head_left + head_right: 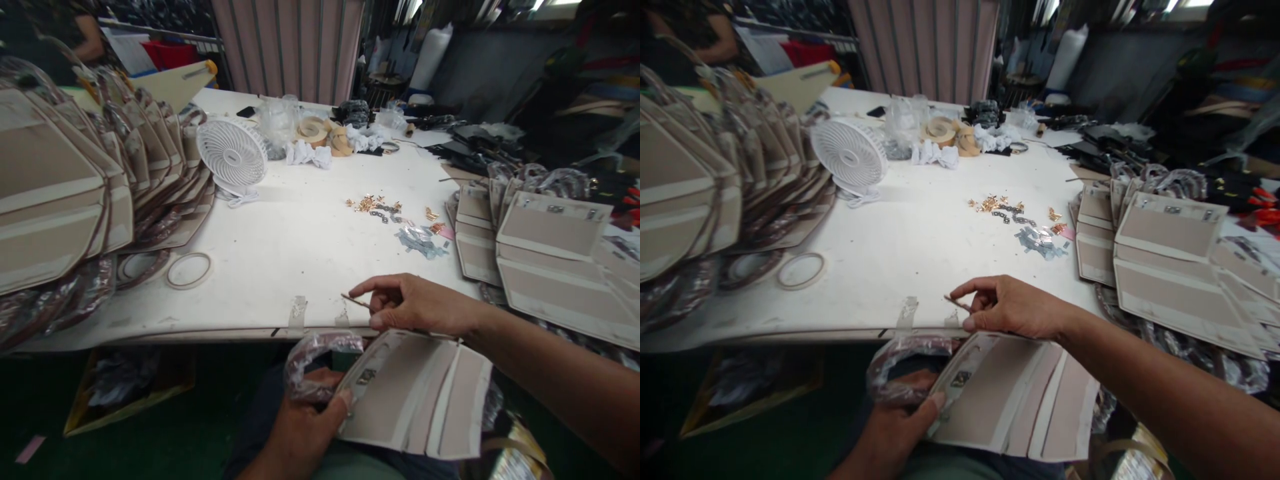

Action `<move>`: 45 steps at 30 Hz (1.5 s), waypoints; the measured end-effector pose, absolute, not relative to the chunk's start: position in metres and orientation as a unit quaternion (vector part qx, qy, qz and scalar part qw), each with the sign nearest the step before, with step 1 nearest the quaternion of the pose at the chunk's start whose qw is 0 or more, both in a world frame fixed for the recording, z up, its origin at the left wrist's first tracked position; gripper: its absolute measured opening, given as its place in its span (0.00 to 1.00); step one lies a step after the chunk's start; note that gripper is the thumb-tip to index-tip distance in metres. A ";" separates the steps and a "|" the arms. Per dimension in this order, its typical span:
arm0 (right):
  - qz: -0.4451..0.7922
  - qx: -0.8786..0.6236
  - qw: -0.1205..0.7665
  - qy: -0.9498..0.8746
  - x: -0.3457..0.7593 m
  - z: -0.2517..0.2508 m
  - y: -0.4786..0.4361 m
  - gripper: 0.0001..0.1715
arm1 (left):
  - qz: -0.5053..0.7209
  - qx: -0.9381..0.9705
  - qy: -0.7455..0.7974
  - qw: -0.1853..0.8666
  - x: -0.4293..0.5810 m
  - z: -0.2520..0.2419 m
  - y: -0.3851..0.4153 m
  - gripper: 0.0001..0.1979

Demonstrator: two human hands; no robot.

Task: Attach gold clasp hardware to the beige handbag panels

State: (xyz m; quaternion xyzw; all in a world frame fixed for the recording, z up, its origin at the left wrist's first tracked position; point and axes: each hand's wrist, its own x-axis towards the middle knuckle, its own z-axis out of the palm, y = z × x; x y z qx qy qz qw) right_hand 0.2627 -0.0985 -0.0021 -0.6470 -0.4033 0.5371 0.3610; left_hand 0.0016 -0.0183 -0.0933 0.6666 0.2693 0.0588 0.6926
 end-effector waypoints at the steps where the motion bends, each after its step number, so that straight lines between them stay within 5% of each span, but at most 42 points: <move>1: 0.477 -0.685 0.364 -0.413 0.264 -0.005 -0.091 0.30 | 0.047 0.628 0.294 0.719 0.005 -0.097 -0.018 0.20; 5: 0.297 -0.798 0.296 -0.434 0.276 -0.031 -0.055 0.21 | 0.060 0.491 0.346 0.797 0.025 -0.118 -0.016 0.26; 11: 0.210 -0.848 0.227 -0.431 0.288 -0.052 -0.029 0.11 | 0.111 0.444 0.384 0.802 0.038 -0.132 -0.026 0.26; 18: 0.072 -0.737 0.549 -0.388 0.245 0.007 -0.068 0.14 | 0.120 0.401 0.436 0.797 0.035 -0.145 -0.035 0.27; 22: 0.101 -0.641 0.693 -0.315 0.218 -0.012 -0.085 0.17 | 0.126 0.377 0.425 0.813 0.049 -0.144 -0.032 0.27; 29: 0.104 -0.634 0.718 -0.269 0.205 -0.071 -0.097 0.25 | 0.070 0.357 0.389 0.847 0.053 -0.133 -0.019 0.28; 37: 0.166 -0.496 0.834 -0.176 0.187 -0.071 -0.100 0.27 | 0.126 0.296 0.430 0.844 0.067 -0.126 -0.033 0.24; 45: 0.178 -0.467 0.846 -0.184 0.179 -0.078 -0.098 0.24 | 0.131 0.269 0.447 0.843 0.071 -0.126 -0.036 0.21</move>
